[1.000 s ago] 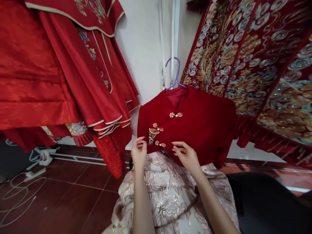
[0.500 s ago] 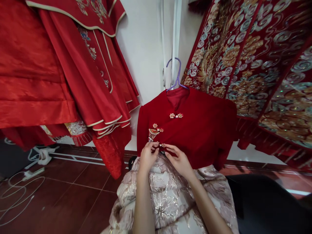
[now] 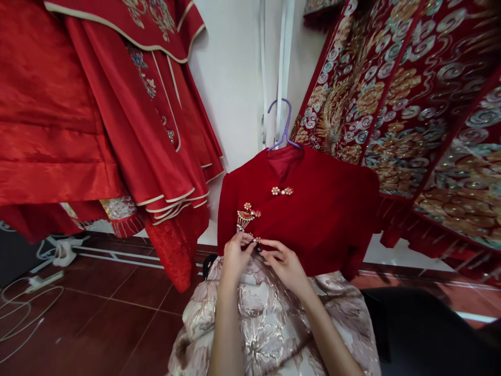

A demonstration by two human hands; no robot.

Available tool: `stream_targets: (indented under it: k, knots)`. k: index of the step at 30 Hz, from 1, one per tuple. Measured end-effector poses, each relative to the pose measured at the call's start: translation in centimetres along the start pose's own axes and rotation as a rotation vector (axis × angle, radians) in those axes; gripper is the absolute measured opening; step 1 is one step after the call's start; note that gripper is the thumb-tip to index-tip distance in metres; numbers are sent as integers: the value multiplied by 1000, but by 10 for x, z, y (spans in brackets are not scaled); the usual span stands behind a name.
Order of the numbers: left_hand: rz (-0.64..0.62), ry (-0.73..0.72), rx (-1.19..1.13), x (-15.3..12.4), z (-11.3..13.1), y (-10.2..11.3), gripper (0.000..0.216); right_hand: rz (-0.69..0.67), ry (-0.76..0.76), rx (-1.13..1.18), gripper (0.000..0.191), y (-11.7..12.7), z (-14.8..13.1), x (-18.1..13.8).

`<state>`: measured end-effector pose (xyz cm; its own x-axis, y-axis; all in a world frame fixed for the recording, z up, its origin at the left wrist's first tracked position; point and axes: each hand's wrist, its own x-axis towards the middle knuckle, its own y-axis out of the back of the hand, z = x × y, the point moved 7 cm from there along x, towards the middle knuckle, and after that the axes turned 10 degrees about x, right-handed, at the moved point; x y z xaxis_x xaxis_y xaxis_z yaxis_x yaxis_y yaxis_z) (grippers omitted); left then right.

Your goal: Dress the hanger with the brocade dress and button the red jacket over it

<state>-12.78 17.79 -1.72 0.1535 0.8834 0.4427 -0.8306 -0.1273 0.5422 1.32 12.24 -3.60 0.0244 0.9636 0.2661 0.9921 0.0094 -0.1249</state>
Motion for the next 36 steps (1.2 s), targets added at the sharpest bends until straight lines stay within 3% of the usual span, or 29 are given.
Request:
stream_targets:
  k: [6,22,27,30,34,36]
  knots:
    - [7,58,-120,0,1,2,12,8,-39,35,38,-1,1,-1]
    - [-10,-5,-89,-2,11,4,10,3,-71,74,41,-1,2,-1]
    - [1,49,-134,-2,9,5,11,7,-70,80,37,-1,1,-1]
    - [-100,91,-285,-6,12,0,17,71,2,10,38,3,-2,-1]
    - [-355,115,-479,-9,24,-15,23,158,106,-120,35,8,-3,-1]
    - [-316,174,-542,2,22,-15,25,191,126,-124,29,12,-4,-1]
